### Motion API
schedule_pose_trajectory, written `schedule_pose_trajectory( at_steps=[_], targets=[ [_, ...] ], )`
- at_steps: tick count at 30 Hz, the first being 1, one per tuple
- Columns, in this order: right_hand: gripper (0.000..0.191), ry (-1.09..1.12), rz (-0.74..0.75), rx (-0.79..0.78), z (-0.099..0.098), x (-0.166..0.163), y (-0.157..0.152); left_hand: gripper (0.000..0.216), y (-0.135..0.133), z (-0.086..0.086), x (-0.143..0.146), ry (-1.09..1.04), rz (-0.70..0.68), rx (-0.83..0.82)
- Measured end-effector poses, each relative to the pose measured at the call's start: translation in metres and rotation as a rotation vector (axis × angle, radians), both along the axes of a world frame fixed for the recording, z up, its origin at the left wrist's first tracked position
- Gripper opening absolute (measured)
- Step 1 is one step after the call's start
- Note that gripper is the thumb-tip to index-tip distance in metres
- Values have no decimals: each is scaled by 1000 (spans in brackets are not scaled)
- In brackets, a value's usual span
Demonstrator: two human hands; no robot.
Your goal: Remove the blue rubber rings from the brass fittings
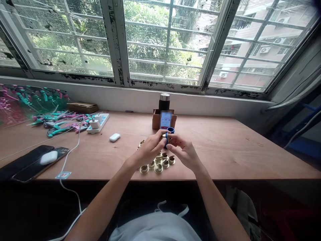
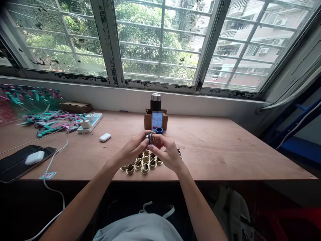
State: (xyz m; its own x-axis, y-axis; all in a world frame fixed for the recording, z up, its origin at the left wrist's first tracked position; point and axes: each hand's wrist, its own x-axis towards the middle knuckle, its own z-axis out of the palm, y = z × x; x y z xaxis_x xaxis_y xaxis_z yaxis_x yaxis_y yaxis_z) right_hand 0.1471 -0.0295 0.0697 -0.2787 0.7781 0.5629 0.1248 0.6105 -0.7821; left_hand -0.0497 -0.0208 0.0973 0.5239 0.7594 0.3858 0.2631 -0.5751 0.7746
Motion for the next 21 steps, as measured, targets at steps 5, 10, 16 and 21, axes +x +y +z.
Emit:
schedule_pose_trajectory(
  at_steps=[5,10,16,21],
  targets=[
    [31,-21,-21,-9,-2,1,0,42,-3,1,-1,18,-35,-28],
    [30,-14,-33,-24,-2,0,0,43,-4,2,1,10,-68,-17],
    [32,89,64,-104,-2,1,0,48,-1,0,0,27,-62,52],
    [31,117,102,-114,-2,1,1,50,0,-1,-3,34,-64,76]
  ],
)
